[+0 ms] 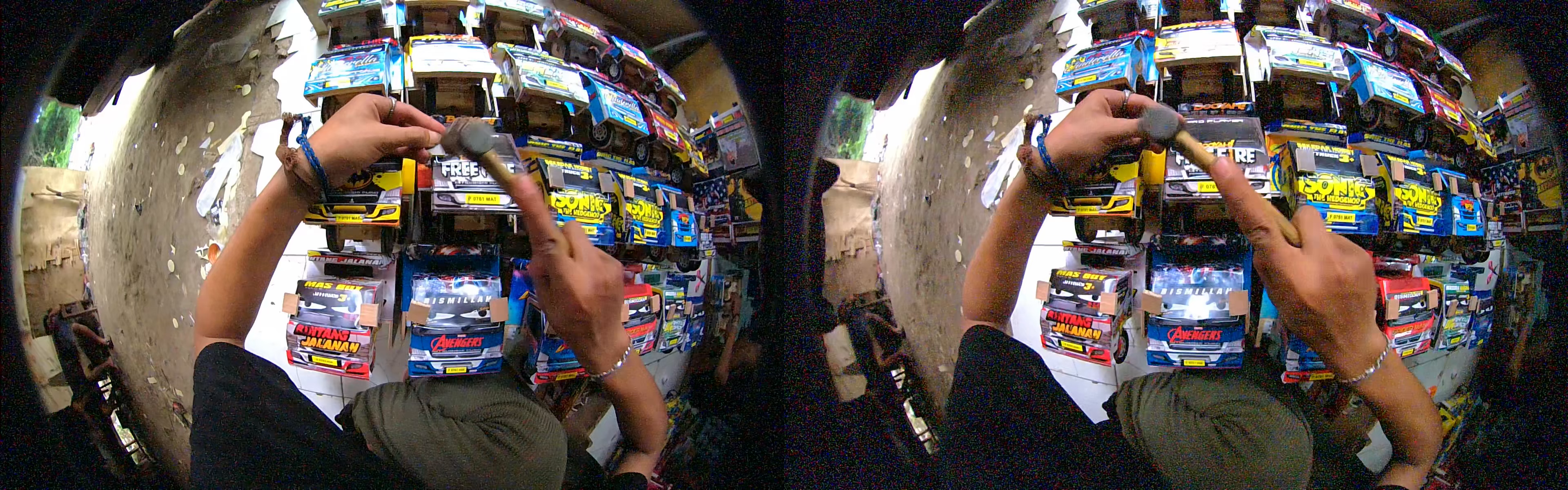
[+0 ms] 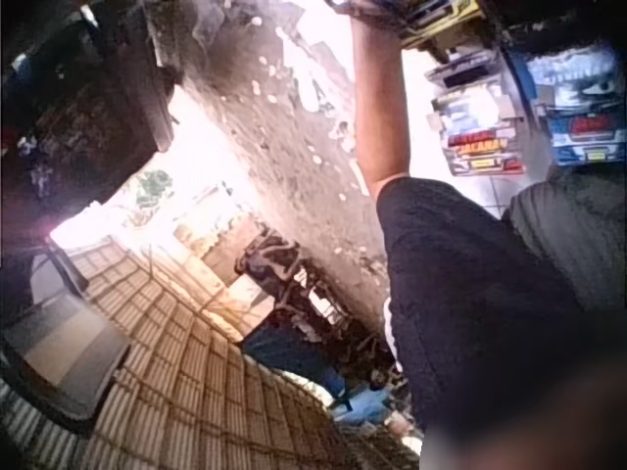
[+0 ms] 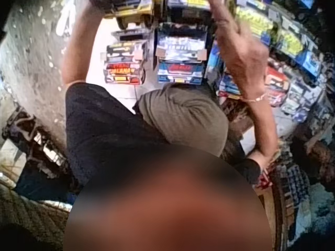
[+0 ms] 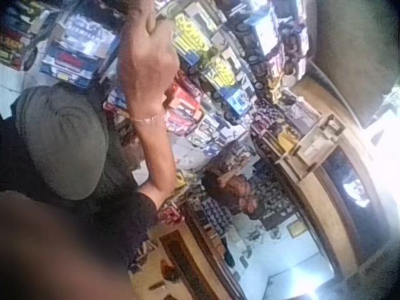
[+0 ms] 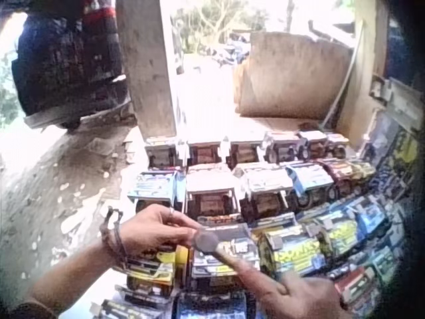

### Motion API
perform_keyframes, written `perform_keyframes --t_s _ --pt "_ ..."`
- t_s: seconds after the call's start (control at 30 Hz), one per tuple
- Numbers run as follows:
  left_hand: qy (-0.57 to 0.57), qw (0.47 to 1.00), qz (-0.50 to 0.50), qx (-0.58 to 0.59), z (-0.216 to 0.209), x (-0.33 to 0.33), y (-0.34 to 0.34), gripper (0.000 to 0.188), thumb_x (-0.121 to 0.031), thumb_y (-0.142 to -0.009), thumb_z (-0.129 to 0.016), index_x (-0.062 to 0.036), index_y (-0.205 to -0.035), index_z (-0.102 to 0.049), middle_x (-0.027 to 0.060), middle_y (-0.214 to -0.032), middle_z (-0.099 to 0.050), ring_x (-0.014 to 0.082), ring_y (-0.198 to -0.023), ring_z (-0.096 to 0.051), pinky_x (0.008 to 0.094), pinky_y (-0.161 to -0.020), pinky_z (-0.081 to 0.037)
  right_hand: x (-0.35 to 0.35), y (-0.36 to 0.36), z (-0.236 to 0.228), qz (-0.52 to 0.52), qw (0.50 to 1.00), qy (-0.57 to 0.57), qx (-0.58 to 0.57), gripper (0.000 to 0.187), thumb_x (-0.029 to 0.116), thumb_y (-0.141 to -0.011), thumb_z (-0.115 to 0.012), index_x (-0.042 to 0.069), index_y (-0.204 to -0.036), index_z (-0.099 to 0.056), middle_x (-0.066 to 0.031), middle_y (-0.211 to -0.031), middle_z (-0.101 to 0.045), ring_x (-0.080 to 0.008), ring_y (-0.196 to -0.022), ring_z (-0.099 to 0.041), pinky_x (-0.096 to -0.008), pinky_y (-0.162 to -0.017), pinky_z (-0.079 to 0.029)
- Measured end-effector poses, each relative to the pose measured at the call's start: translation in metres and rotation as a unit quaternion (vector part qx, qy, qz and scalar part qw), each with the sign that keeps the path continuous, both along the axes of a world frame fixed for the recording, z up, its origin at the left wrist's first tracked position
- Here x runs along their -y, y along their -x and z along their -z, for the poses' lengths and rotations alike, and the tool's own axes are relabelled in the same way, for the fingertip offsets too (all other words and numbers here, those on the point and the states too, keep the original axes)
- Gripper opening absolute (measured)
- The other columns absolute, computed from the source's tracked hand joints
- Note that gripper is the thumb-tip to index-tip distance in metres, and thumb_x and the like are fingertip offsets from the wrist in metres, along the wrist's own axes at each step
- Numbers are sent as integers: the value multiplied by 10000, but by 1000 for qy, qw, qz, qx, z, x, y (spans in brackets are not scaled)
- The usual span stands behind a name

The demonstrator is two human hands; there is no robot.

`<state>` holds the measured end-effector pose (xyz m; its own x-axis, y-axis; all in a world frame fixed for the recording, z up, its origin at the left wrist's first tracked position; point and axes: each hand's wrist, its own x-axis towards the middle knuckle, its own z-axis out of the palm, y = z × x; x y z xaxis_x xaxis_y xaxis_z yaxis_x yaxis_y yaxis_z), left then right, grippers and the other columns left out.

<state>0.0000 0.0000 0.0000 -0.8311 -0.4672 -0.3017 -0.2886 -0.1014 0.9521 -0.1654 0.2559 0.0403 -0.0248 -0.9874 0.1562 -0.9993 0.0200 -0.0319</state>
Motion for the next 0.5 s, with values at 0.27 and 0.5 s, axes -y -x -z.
perform_keyframes --t_s 0.27,0.5 --pt "-12 1000 10 -3 1 0 -1 255 -156 -896 -730 -3 -1101 -716 69 -963 -731 95 -831 -694 210 -769 -563 1 3 -3 17 999 24 36 765 17 -867 -628 290 -1531 -364 -73 -627 -485 -236 -468 -511 -418 -432 -447" --pt "-7 1000 4 1 -2 1 0 253 -158 -897 -728 -12 -1104 -718 63 -969 -728 97 -852 -688 204 -784 -553 7 8 5 19 997 26 65 742 38 -882 -632 277 -1530 -362 -94 -654 -530 -262 -486 -540 -428 -455 -462"
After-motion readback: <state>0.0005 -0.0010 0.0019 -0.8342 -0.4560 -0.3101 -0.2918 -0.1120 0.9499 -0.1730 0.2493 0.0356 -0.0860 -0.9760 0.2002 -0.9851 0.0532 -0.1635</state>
